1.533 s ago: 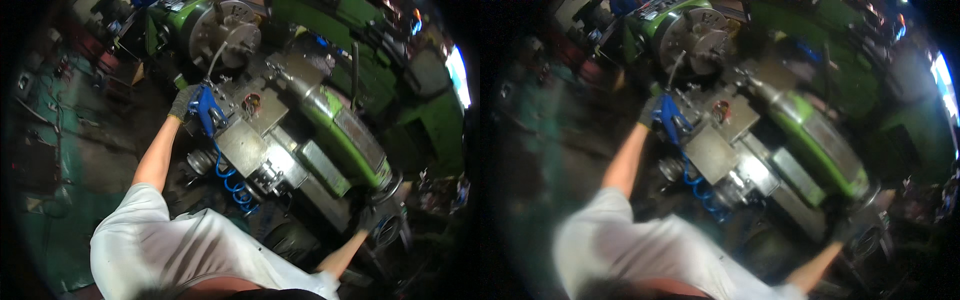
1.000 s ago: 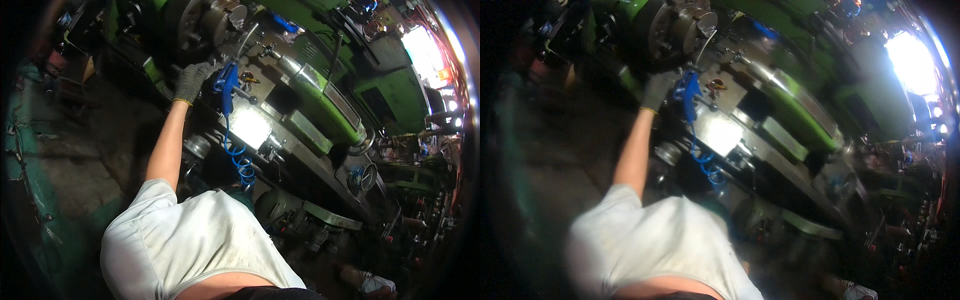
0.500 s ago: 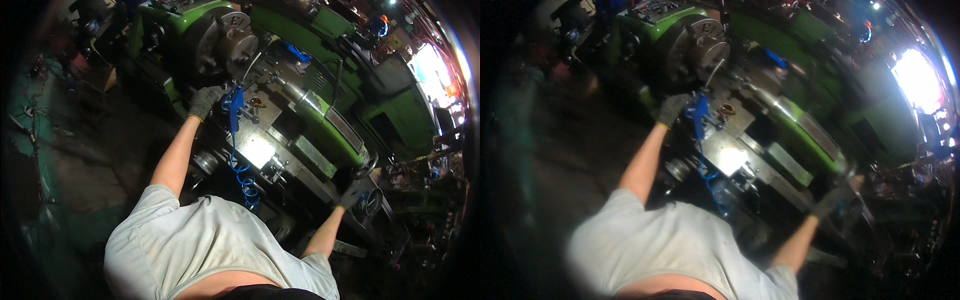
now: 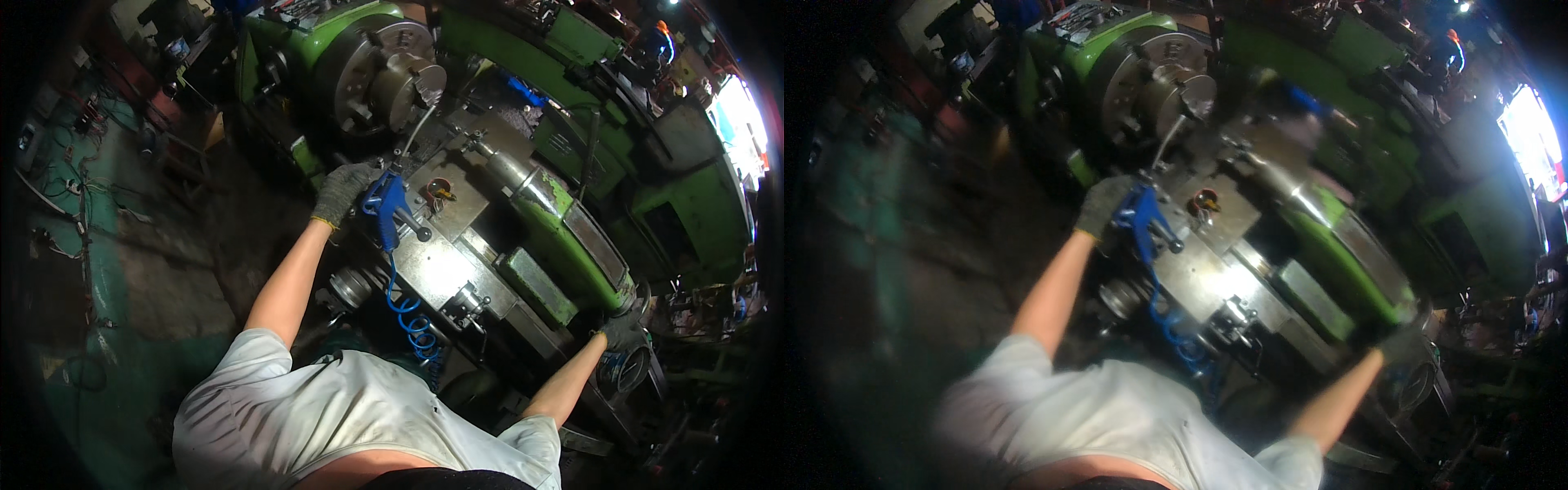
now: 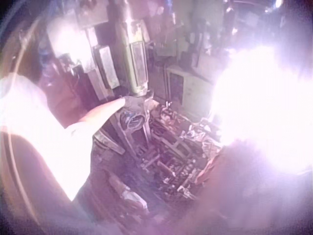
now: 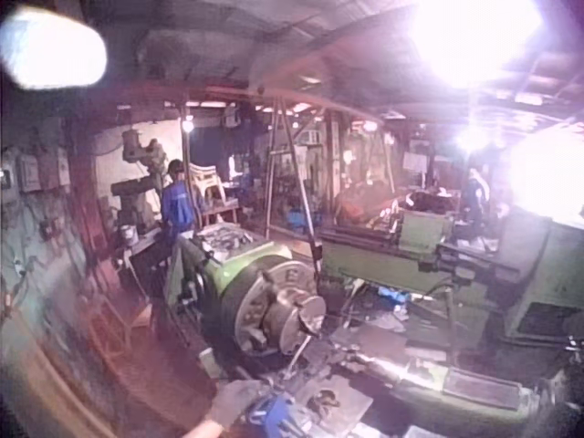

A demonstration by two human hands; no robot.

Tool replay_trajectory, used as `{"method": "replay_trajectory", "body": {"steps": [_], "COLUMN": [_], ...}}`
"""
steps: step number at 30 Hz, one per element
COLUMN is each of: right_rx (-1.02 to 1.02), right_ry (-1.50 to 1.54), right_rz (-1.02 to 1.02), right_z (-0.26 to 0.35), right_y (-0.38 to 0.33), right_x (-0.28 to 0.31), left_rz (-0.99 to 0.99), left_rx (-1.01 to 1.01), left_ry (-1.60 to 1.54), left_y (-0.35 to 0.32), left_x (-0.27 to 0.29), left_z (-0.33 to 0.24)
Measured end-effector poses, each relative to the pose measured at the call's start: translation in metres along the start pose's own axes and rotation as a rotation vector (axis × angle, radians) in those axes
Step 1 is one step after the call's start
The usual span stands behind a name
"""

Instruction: The person operates a green metalworking machine, likely a lathe, by adjusting controls and using a handheld tool to work on a rotating metal part. They repeatedly move the tool carriage and make fine adjustments to the setup while the machine runs.

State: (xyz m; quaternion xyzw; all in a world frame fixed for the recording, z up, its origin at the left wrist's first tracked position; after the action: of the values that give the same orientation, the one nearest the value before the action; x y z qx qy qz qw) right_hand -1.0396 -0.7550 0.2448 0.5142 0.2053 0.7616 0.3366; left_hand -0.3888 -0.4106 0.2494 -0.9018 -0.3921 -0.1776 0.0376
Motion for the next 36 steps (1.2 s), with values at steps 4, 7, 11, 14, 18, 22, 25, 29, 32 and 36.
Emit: {"method": "replay_trajectory", "body": {"steps": [4,7,11,14,18,22,25,29,32,36], "right_rx": [-0.217,-0.383,-0.685,-0.787,-0.796,-0.779,-0.775,-0.781,-0.779,-0.79], "right_ry": [0.243,0.5,0.795,0.833,0.83,0.805,0.789,0.788,0.793,0.803], "right_rz": [0.043,0.14,0.255,0.29,0.328,0.311,0.288,0.272,0.269,0.273], "right_z": [0.017,0.019,0.002,0.01,0.032,0.033,0.028,0.025,0.026,0.027], "right_y": [-0.023,-0.01,0.011,0.012,0.017,0.015,0.012,0.01,0.008,0.008], "right_x": [-0.016,-0.022,-0.008,-0.004,-0.016,-0.016,-0.017,-0.019,-0.019,-0.019], "left_rz": [-0.053,-0.119,-0.142,-0.182,-0.199,-0.177,-0.154,-0.163,-0.152,-0.135], "left_rx": [-0.058,-0.163,-0.088,-0.163,-0.166,-0.14,-0.134,-0.137,-0.136,-0.111], "left_ry": [-0.045,0.145,0.168,0.175,0.153,0.159,0.171,0.161,0.184,0.229], "left_y": [0.005,0.003,-0.003,-0.002,-0.001,0.0,0.003,0.003,0.001,0.0], "left_x": [0.007,0.004,0.0,0.0,0.009,0.011,0.014,0.013,0.011,0.013], "left_z": [0.056,0.038,-0.006,0.002,-0.002,0.0,-0.005,-0.009,-0.006,-0.011]}}
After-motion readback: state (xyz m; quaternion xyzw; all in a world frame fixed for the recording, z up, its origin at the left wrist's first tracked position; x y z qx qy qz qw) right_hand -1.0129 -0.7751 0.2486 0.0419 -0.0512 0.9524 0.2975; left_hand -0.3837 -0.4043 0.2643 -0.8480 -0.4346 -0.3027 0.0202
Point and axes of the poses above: each hand's wrist, its own y-axis towards the middle knuckle, its own x-axis out of the back of the hand, z = x × y, the point moved 2 cm from there along y, towards the middle knuckle, and after that the axes turned 4 degrees about y, right-handed, at the moved point
